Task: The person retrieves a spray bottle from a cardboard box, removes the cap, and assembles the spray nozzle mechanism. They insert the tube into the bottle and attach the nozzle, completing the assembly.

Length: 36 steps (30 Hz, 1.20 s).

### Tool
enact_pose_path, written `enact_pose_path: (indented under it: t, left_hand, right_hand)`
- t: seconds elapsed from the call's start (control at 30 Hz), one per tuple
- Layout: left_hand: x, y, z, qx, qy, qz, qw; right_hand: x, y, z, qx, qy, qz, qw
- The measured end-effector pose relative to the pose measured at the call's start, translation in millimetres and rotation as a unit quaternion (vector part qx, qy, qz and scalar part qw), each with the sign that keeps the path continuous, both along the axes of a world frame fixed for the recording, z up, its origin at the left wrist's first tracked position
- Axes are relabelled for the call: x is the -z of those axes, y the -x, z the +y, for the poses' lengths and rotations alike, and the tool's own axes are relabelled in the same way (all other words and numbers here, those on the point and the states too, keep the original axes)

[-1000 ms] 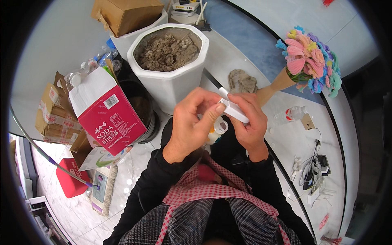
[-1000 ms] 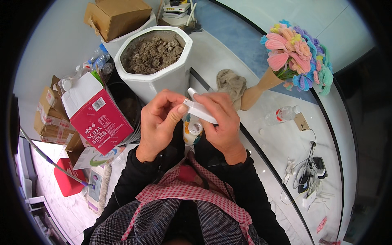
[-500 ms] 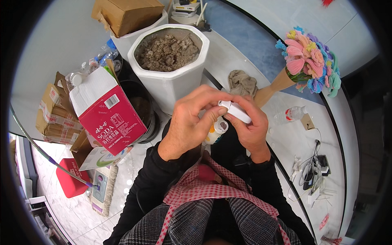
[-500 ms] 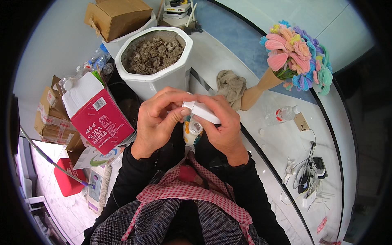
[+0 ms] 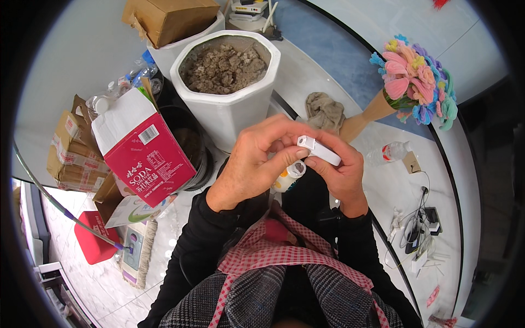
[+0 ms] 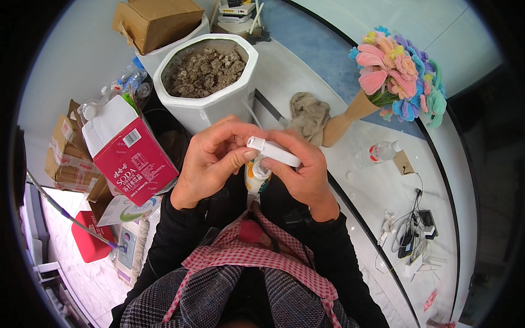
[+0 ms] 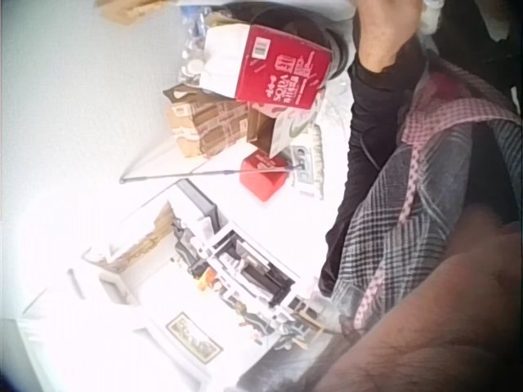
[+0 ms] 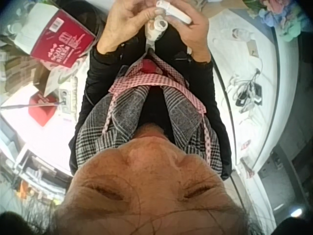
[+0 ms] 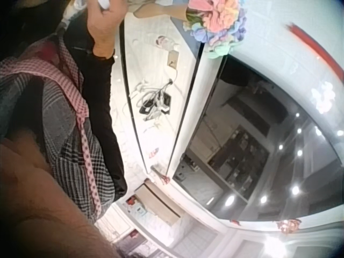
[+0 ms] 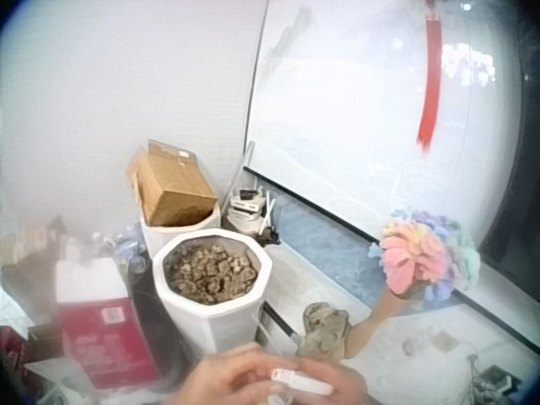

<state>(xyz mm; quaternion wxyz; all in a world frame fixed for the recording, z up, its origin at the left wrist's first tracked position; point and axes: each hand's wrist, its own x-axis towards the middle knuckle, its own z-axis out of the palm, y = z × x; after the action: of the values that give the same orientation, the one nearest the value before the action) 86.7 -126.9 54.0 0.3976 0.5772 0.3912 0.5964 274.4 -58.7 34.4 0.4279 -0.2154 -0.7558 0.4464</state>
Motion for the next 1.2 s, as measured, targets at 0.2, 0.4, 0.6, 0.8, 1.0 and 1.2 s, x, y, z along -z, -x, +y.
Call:
enact_pose_path:
  t: [0.2, 0.4, 0.6, 0.8, 1.0, 1.2]
  left_hand:
    - [1.0, -2.5, -0.9, -0.037, 0.048, -0.009, 0.998]
    - [3.3, 0.4, 1.5, -0.028, 0.132, -0.045, 0.99]
    - [-2.4, 19.8, -1.4, 0.019, 0.13, -0.117, 0.984]
    - [-22.3, 15.2, -7.5, -0.026, -0.086, 0.288, 0.953]
    - [-37.1, 19.0, -17.9, -0.042, -0.179, 0.501, 0.846]
    - [-56.1, 23.7, -41.5, 0.014, -0.226, 0.517, 0.825]
  right_hand:
    - [-3.6, 7.2, -4.4, 0.067, -0.09, -0.042, 0.993]
    - [-3.4, 7.6, 4.2, 0.149, -0.343, -0.098, 0.922]
    - [-15.1, -2.8, -4.4, 0.079, -0.091, -0.06, 0.991]
    - [-29.0, -10.0, -5.4, -0.003, -0.092, -0.11, 0.99]
    - [-54.7, -9.4, -4.7, -0.067, -0.202, -0.199, 0.957]
    - [-82.3, -9.6, -12.7, -0.144, -0.342, -0.194, 0.908]
